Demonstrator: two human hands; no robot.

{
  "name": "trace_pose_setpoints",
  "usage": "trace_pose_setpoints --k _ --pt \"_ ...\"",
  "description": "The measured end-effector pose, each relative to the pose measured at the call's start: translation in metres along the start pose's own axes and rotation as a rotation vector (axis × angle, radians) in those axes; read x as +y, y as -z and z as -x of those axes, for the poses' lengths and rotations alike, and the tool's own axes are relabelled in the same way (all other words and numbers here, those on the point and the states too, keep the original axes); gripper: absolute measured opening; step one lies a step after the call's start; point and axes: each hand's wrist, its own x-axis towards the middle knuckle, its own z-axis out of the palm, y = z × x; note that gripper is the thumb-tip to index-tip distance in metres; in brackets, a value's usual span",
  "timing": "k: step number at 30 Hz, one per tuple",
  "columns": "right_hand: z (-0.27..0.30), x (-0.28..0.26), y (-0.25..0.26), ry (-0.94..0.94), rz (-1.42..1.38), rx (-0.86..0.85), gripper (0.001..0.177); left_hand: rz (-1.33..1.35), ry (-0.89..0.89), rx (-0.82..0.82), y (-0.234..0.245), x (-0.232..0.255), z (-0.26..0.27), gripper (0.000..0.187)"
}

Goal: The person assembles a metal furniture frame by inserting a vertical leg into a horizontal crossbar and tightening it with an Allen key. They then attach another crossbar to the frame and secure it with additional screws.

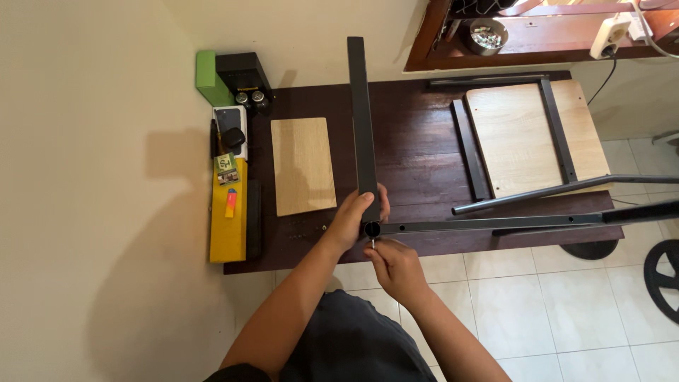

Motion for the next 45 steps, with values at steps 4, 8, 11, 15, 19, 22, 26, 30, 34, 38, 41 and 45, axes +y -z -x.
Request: trace_pose_setpoints --k 4,8,11,15,19,22,26,30,34,38,41,45 --pt "0.002 0.004 0.000 0.054 0.038 0.013 0.009 0.183 0.100 -0.013 0.004 0.012 -0.010 0.015" --pt "0.002 0.004 -0.002 0.067 0.056 0.032 0.009 0.213 0.208 0.127 -0.003 0.010 -0.022 0.025" --pt "0.002 0.003 -0.003 0.035 0.045 0.033 0.008 0.061 0.177 0.270 -0.005 0.010 -0.023 0.042" --pt "0.004 -0.001 -0.007 -0.181 0.037 -0.010 0.010 -0.042 0.028 0.262 -0.010 0.006 -0.019 0.041" --pt "0.004 -0.002 -0.007 -0.057 0.081 0.035 0.008 -0.091 -0.011 0.264 -0.010 0.005 -0.018 0.042" --pt "0.004 -0.006 -0.008 0.005 0.137 0.078 0.008 -0.117 -0.014 0.263 -0.009 0.005 -0.018 0.044" --pt "0.000 -0.010 -0.007 -0.027 0.146 0.075 0.009 -0.059 -0.022 0.242 -0.007 0.003 -0.021 0.044" --pt "-0.003 -0.011 -0.001 0.042 0.099 0.068 0.007 0.054 0.036 0.214 -0.006 0.001 -0.020 0.043" --pt "-0.003 -0.008 0.002 0.100 0.148 0.078 0.008 0.140 0.099 0.192 -0.005 0.002 -0.024 0.044" --pt "-0.004 -0.005 0.002 0.044 0.175 0.018 0.009 0.156 0.129 0.158 -0.006 0.005 -0.025 0.047" --pt "-0.003 -0.006 0.000 0.049 0.154 0.045 0.007 0.114 0.133 0.149 -0.006 0.006 -0.023 0.048" --pt "0.000 -0.013 0.003 0.059 0.113 0.080 0.006 0.125 0.077 0.210 -0.008 0.002 -0.022 0.047"
